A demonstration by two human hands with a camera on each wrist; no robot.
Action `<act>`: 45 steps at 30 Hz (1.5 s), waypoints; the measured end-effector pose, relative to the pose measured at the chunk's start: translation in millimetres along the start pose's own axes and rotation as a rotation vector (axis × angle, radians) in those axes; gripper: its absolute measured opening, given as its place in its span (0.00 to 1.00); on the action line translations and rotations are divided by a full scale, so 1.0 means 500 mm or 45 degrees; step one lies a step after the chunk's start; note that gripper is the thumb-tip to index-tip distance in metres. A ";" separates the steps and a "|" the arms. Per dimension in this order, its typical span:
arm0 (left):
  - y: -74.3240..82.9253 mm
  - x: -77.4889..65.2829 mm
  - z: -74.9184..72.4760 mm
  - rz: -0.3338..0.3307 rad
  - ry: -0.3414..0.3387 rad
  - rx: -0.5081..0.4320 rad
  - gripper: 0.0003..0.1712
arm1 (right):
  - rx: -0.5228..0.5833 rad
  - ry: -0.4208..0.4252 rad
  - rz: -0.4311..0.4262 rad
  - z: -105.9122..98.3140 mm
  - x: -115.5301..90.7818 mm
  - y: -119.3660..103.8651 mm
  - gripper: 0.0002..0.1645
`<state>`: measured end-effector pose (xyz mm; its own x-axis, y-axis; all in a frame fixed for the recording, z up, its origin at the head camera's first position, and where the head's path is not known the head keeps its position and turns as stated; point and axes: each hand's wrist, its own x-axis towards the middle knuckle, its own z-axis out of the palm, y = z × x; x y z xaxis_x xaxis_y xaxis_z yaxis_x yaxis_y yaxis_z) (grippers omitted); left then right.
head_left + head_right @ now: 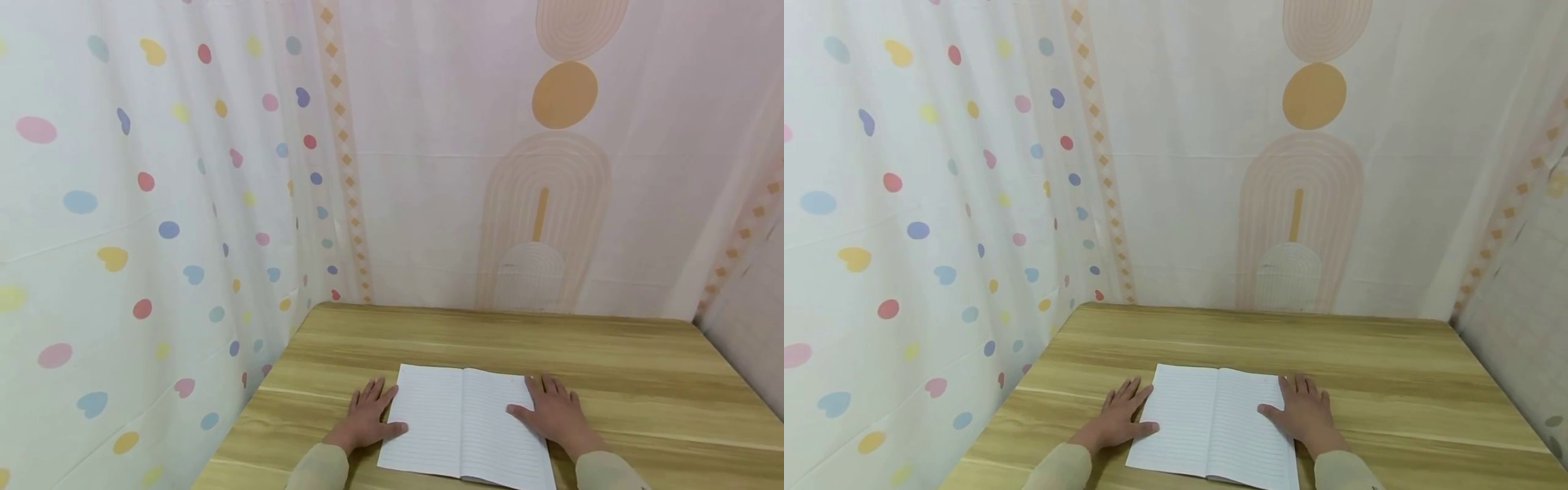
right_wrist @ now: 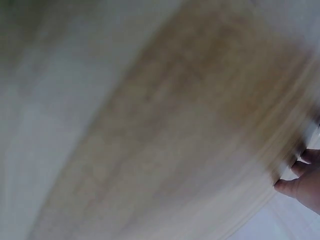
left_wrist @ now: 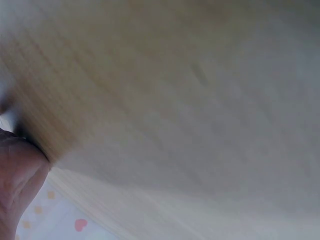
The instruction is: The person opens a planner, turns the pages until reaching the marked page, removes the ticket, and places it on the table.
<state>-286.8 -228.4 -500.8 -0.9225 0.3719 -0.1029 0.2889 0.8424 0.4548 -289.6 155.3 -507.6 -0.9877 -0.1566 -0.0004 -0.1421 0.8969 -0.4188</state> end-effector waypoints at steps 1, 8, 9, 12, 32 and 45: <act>0.000 0.000 0.000 0.000 0.001 0.000 0.51 | 0.002 0.001 -0.002 -0.001 0.000 -0.002 0.57; 0.003 -0.001 -0.006 -0.008 0.000 -0.027 0.51 | 0.031 0.040 -0.035 -0.001 0.003 -0.008 0.49; 0.003 -0.002 -0.007 -0.013 -0.008 -0.025 0.51 | 0.036 0.055 -0.050 0.002 0.003 -0.008 0.47; 0.004 -0.003 -0.007 -0.017 -0.012 -0.023 0.51 | 0.063 0.110 -0.112 0.009 0.006 -0.007 0.40; 0.006 -0.003 -0.002 -0.013 -0.001 -0.001 0.48 | 1.095 0.133 -0.012 -0.077 0.040 -0.124 0.35; 0.007 -0.003 -0.002 0.000 0.032 -0.022 0.43 | 0.670 -0.077 -0.458 -0.003 0.021 -0.212 0.32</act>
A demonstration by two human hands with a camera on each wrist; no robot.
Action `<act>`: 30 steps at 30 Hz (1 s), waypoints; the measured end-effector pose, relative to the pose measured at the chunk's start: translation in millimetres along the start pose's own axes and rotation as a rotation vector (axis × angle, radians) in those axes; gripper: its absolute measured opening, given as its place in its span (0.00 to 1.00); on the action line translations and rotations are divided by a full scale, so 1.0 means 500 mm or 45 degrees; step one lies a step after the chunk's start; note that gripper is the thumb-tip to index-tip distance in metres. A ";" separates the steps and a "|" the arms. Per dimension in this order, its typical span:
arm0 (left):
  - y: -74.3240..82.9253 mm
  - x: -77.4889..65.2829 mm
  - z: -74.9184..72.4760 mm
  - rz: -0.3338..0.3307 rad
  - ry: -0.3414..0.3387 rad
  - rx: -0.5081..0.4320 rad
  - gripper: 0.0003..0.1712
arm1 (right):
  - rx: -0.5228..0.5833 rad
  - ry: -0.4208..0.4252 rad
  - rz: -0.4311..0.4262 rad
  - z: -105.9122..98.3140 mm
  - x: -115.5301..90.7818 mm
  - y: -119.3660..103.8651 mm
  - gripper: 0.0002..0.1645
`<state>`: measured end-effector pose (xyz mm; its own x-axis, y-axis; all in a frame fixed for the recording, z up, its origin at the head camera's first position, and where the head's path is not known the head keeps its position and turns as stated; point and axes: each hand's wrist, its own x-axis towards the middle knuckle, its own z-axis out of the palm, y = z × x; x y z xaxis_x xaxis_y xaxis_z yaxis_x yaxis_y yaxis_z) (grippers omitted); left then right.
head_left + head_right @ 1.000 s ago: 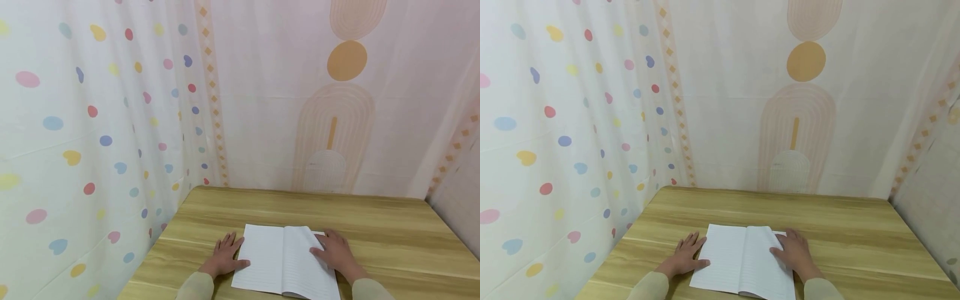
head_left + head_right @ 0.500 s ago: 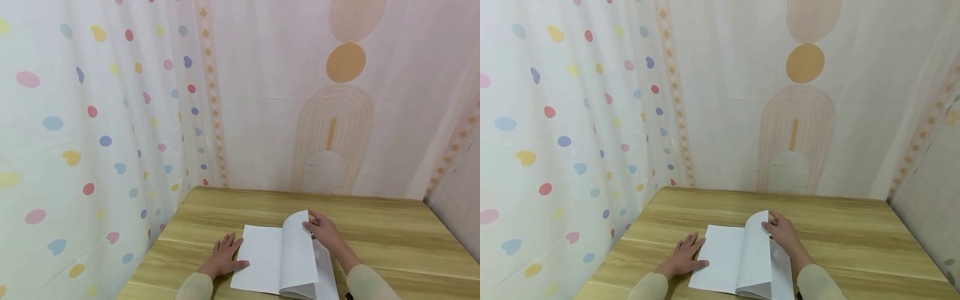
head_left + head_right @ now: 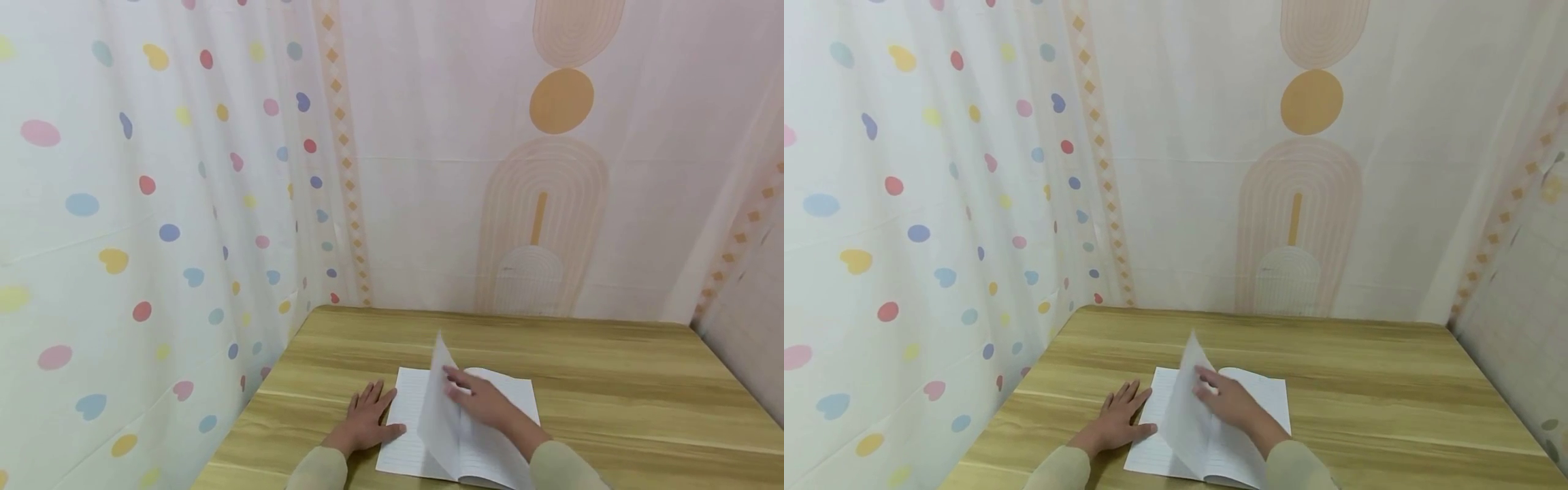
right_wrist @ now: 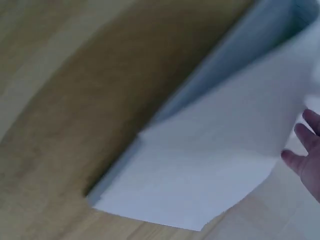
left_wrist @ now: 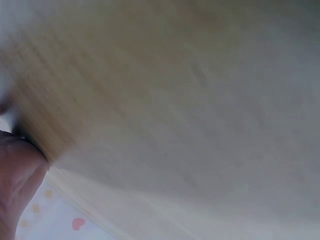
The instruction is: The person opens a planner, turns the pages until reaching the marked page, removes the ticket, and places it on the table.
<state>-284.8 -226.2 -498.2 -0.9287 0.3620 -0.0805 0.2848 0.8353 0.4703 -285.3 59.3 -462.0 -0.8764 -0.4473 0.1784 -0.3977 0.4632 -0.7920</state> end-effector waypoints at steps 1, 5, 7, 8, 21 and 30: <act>0.001 0.000 0.000 0.003 0.022 -0.020 0.40 | -0.168 -0.044 -0.032 0.013 -0.004 0.003 0.33; 0.002 0.001 0.003 0.003 0.111 -0.111 0.34 | -0.655 -0.209 -0.116 0.055 -0.023 0.021 0.38; 0.002 0.002 0.004 -0.008 0.110 -0.105 0.37 | -0.761 -0.234 -0.116 0.068 -0.030 0.029 0.39; 0.002 0.003 0.003 -0.013 0.098 -0.090 0.40 | -0.788 -0.229 -0.119 0.072 -0.032 0.033 0.39; -0.006 0.004 0.005 -0.008 -0.008 0.049 0.51 | -0.629 -0.007 0.077 0.033 -0.047 0.079 0.43; -0.007 0.003 0.003 -0.006 -0.018 0.042 0.52 | -0.668 0.099 0.407 -0.066 -0.081 0.168 0.54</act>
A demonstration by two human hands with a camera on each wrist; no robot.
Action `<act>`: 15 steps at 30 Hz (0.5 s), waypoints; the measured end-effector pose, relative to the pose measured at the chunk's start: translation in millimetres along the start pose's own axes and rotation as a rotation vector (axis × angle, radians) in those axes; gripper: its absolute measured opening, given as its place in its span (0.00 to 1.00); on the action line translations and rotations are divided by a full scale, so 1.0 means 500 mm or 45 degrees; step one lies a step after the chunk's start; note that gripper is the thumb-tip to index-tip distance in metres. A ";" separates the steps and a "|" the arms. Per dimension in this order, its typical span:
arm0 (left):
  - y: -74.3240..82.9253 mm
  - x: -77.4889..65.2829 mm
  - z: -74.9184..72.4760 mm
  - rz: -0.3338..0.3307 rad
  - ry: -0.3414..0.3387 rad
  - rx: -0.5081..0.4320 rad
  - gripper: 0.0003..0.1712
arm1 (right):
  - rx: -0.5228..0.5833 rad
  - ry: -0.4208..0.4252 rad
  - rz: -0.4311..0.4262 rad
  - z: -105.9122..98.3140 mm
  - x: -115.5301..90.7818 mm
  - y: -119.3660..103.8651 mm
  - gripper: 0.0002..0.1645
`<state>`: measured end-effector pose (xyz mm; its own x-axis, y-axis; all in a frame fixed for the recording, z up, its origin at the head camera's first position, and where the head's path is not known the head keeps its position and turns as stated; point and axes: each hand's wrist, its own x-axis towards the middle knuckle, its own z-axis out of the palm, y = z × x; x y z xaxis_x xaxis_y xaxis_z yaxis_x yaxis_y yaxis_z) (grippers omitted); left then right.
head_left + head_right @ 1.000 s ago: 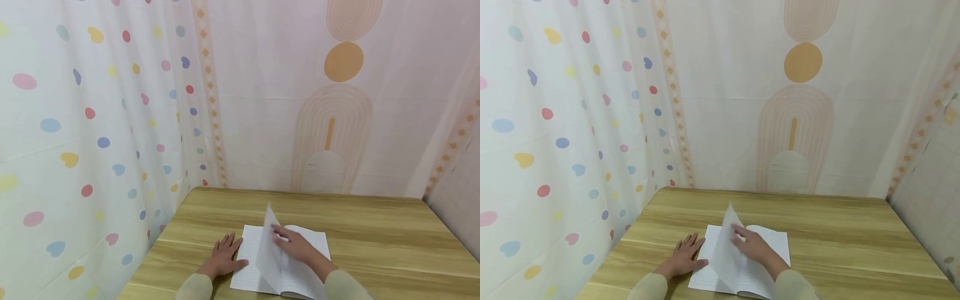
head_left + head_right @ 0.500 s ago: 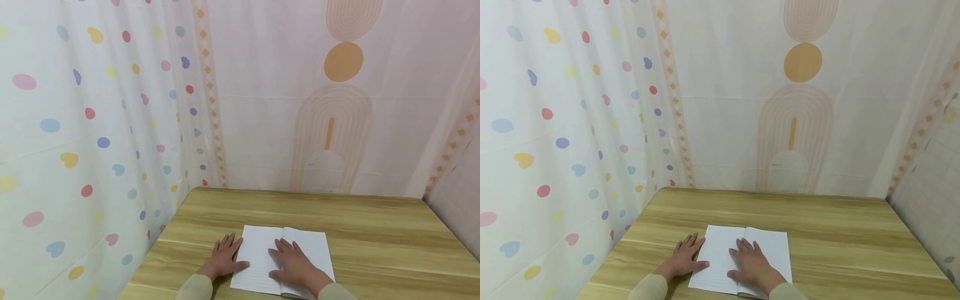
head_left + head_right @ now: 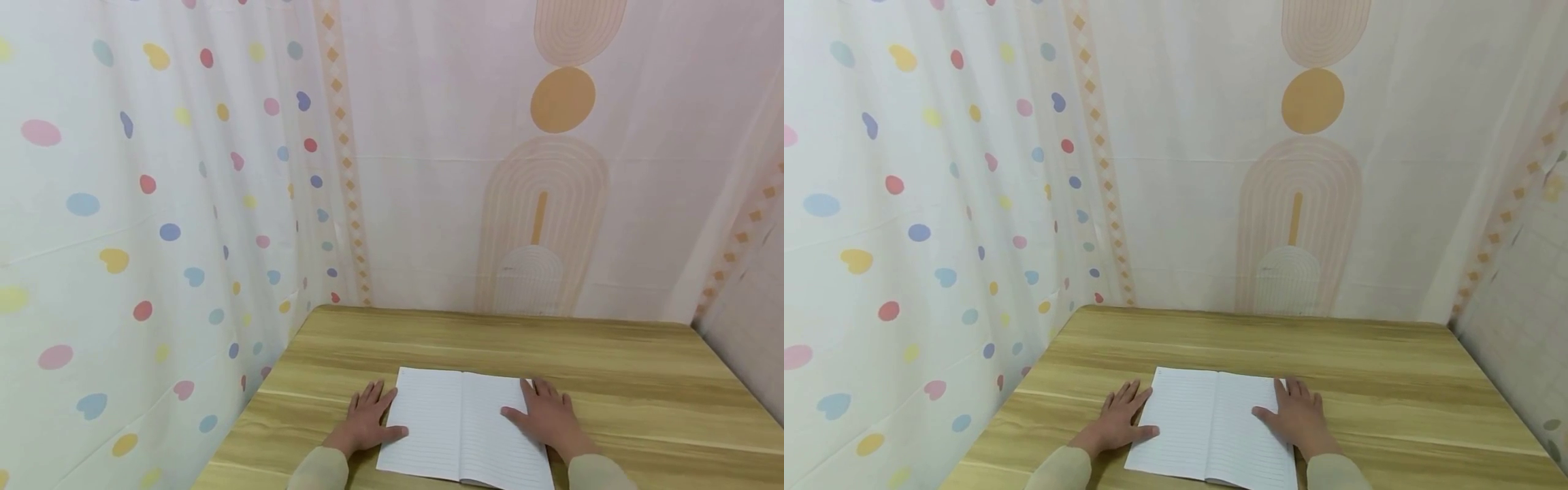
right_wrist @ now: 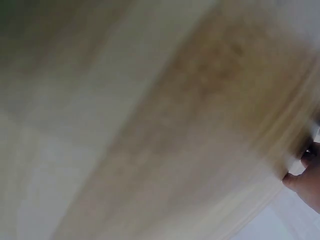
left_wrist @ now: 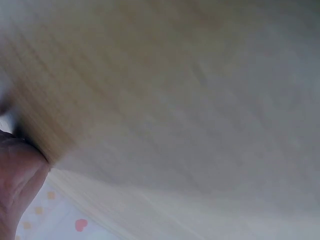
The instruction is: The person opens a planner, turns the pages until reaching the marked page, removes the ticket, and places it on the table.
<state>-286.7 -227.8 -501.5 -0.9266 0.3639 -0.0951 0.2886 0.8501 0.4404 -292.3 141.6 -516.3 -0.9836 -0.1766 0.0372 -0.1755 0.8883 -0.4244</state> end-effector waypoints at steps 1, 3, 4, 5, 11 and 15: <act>0.000 0.000 0.000 -0.001 0.001 0.000 0.52 | 0.004 -0.008 0.015 -0.003 0.000 0.007 0.56; 0.001 -0.001 -0.001 -0.003 0.002 -0.002 0.52 | 0.010 -0.026 0.025 -0.007 0.002 0.017 0.59; 0.003 -0.002 -0.001 -0.004 0.001 -0.003 0.52 | 0.014 -0.032 0.025 -0.008 0.002 0.018 0.60; 0.004 -0.002 -0.001 -0.006 0.002 -0.004 0.52 | 0.013 -0.035 0.024 -0.009 0.003 0.019 0.60; 0.005 0.000 0.000 -0.011 -0.003 -0.004 0.52 | 0.019 -0.015 0.039 -0.015 0.002 0.011 0.60; 0.002 0.002 0.000 -0.008 -0.005 -0.002 0.52 | 0.041 -0.015 0.037 -0.018 0.000 0.007 0.60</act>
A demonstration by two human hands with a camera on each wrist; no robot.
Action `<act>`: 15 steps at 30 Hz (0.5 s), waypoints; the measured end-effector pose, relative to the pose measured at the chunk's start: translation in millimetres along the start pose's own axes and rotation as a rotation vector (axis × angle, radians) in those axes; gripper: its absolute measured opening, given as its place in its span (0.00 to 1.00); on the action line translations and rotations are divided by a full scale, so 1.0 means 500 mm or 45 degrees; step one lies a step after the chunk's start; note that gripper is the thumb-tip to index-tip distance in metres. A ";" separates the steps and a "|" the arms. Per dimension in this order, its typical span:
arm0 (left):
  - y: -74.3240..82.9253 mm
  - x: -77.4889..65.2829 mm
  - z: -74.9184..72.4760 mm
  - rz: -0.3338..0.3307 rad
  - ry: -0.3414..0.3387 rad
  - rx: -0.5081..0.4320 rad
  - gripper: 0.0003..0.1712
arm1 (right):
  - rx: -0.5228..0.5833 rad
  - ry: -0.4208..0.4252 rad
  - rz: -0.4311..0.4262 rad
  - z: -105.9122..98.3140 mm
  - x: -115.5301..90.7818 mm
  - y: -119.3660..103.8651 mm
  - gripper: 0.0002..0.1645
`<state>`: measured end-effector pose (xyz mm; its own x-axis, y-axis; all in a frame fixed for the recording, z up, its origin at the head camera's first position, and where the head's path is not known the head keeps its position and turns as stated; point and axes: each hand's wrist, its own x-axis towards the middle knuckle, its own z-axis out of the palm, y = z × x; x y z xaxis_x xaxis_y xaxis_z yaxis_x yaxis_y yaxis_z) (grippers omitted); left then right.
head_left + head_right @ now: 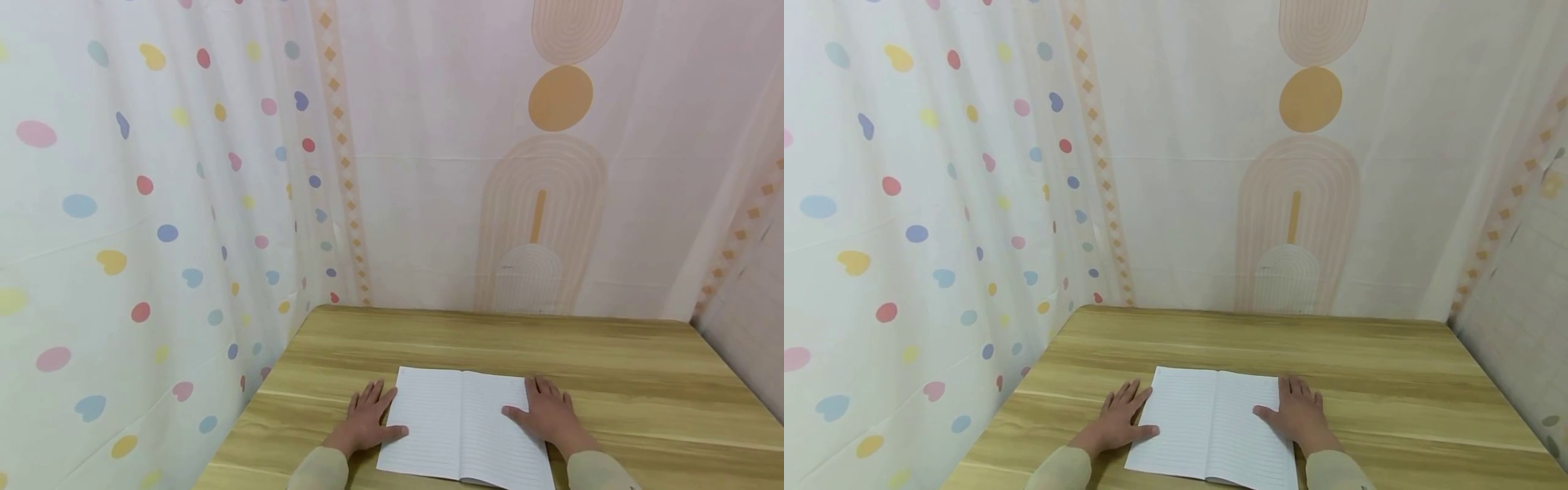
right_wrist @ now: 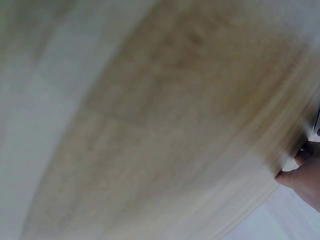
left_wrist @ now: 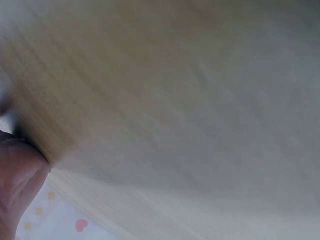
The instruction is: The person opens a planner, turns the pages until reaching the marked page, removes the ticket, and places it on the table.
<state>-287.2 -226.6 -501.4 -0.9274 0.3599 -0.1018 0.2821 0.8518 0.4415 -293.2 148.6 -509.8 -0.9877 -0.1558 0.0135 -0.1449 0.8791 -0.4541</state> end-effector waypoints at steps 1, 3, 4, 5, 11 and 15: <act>-0.001 0.000 0.000 0.000 -0.001 0.000 0.52 | 0.005 -0.002 0.001 0.001 0.000 0.000 0.60; -0.002 0.001 0.002 0.002 -0.001 0.002 0.52 | 0.013 -0.008 0.002 0.002 -0.001 0.001 0.60; -0.003 0.001 0.002 0.002 0.000 0.003 0.52 | 0.017 -0.010 0.002 0.003 0.000 0.002 0.61; -0.003 0.001 0.003 0.003 0.001 0.004 0.52 | 0.021 -0.013 0.001 0.004 0.000 0.002 0.61; -0.005 0.002 0.003 0.003 0.001 -0.002 0.52 | 0.020 -0.015 0.003 0.003 0.000 0.001 0.60; -0.005 0.002 0.003 0.004 0.003 -0.004 0.53 | 0.014 -0.011 0.006 0.005 0.001 0.002 0.60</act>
<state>-288.6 -227.7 -504.2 -0.9271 0.3616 -0.0982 0.2843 0.8495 0.4444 -293.7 148.1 -512.3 -0.9878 -0.1558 0.0039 -0.1398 0.8746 -0.4642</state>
